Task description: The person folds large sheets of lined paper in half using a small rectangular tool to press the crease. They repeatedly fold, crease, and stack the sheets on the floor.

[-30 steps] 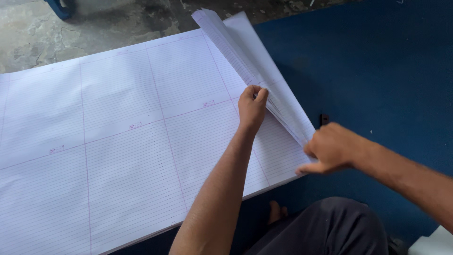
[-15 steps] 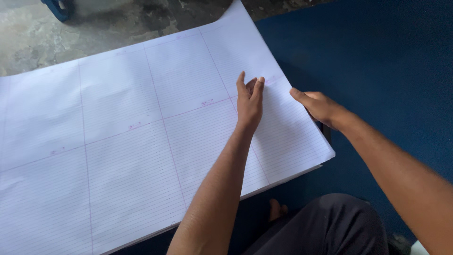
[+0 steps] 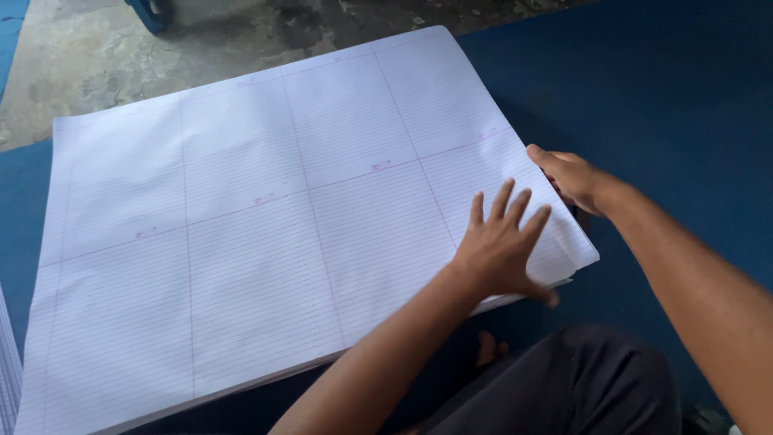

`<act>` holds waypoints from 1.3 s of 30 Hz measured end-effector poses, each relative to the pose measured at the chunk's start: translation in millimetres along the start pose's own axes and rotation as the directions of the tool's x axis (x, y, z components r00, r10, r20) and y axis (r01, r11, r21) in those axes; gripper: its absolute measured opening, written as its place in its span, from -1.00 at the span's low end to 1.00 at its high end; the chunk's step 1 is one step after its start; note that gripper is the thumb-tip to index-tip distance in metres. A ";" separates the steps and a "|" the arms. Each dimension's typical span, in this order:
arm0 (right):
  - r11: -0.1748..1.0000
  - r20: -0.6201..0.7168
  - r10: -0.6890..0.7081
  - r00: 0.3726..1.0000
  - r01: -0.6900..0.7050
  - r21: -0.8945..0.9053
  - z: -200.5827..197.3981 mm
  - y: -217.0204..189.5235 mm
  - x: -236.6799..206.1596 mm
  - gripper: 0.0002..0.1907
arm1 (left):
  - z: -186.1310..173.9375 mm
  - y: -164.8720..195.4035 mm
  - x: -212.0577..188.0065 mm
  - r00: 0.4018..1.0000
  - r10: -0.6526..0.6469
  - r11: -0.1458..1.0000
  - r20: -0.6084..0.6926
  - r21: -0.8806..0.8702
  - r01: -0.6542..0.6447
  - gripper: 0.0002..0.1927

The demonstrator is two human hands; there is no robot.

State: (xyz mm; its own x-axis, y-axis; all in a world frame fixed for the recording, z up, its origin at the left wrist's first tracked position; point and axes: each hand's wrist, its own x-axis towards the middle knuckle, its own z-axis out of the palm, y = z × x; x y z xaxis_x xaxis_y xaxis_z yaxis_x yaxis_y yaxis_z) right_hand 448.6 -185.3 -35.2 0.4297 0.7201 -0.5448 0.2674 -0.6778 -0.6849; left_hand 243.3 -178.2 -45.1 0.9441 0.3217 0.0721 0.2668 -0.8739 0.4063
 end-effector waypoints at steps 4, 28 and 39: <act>1.000 -0.003 -0.008 1.000 0.008 -0.007 2.3 -7.2 -3.8 -0.16 | -5.2 6.3 -12.8 0.999 -0.016 0.989 0.041 0.144 0.010 0.46; 0.995 -0.144 -0.104 0.984 0.102 -0.016 6.2 1.5 -7.0 -0.62 | 16.9 -12.2 -4.6 0.990 -0.116 0.993 0.074 0.001 0.117 0.47; 0.971 -0.319 -0.220 0.922 0.177 -0.158 9.7 -52.7 -25.8 -0.84 | -16.8 -60.0 24.1 0.879 -0.472 0.732 -0.075 -0.589 0.342 -0.30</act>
State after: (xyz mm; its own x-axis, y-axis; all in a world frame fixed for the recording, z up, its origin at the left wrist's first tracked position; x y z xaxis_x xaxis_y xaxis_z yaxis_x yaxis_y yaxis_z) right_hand 415.0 -166.7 10.3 0.6124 0.7656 -0.1969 0.4725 -0.5542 -0.6852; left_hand 246.7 -111.9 -52.4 0.6890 0.7223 -0.0598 0.4044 -0.3147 0.8587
